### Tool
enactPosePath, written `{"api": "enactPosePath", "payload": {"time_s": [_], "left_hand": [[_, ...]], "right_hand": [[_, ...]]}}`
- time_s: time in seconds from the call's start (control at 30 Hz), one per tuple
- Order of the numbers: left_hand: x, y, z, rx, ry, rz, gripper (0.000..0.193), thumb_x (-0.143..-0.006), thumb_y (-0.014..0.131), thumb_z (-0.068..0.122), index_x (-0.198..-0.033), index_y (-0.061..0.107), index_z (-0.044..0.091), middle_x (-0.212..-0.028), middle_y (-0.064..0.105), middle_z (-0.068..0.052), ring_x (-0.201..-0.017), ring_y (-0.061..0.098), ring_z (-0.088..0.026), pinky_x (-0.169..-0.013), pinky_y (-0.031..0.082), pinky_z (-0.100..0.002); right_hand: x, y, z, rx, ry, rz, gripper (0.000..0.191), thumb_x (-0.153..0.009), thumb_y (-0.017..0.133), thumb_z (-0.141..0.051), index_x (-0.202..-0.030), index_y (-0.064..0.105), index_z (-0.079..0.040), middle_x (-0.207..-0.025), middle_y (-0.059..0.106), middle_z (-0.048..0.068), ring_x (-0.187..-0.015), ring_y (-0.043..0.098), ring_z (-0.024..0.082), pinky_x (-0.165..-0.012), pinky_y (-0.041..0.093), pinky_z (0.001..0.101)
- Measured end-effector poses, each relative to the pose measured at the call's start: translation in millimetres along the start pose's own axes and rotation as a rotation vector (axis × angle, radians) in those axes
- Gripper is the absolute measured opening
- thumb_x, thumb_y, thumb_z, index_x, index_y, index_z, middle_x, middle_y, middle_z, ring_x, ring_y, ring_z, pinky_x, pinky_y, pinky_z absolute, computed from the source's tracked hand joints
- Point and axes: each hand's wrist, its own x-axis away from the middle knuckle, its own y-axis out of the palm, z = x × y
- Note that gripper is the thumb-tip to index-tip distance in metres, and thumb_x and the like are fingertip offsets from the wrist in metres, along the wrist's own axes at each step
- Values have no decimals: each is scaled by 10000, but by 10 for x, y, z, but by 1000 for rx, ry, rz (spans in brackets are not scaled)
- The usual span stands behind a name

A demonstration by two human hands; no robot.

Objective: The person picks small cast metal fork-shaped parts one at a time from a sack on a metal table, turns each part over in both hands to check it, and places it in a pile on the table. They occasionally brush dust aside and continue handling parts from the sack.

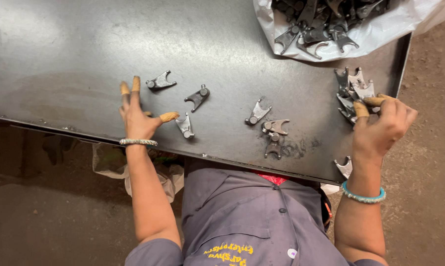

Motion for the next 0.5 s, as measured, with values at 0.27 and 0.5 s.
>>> {"api": "enactPosePath", "payload": {"time_s": [0.27, 0.5], "left_hand": [[-258, 231, -42, 28, 193, -79, 1278, -426, 1044, 472, -1506, 471, 97, -1518, 422, -144, -1346, 527, -346, -1001, 588, -414], [81, 314, 329, -52, 176, -329, 1352, -348, 1017, 482, -1517, 438, 125, -1499, 375, -151, -1239, 588, -350, -985, 582, -431]], "right_hand": [[461, 80, -1176, -276, 69, -488, 544, -729, 897, -425, -1080, 691, -63, -924, 660, 105, -877, 612, 277, -785, 511, 416], [619, 230, -1271, -83, -3, -564, 404, -762, 897, -289, -1048, 688, -97, -964, 672, 101, -941, 631, 292, -810, 521, 409]]}}
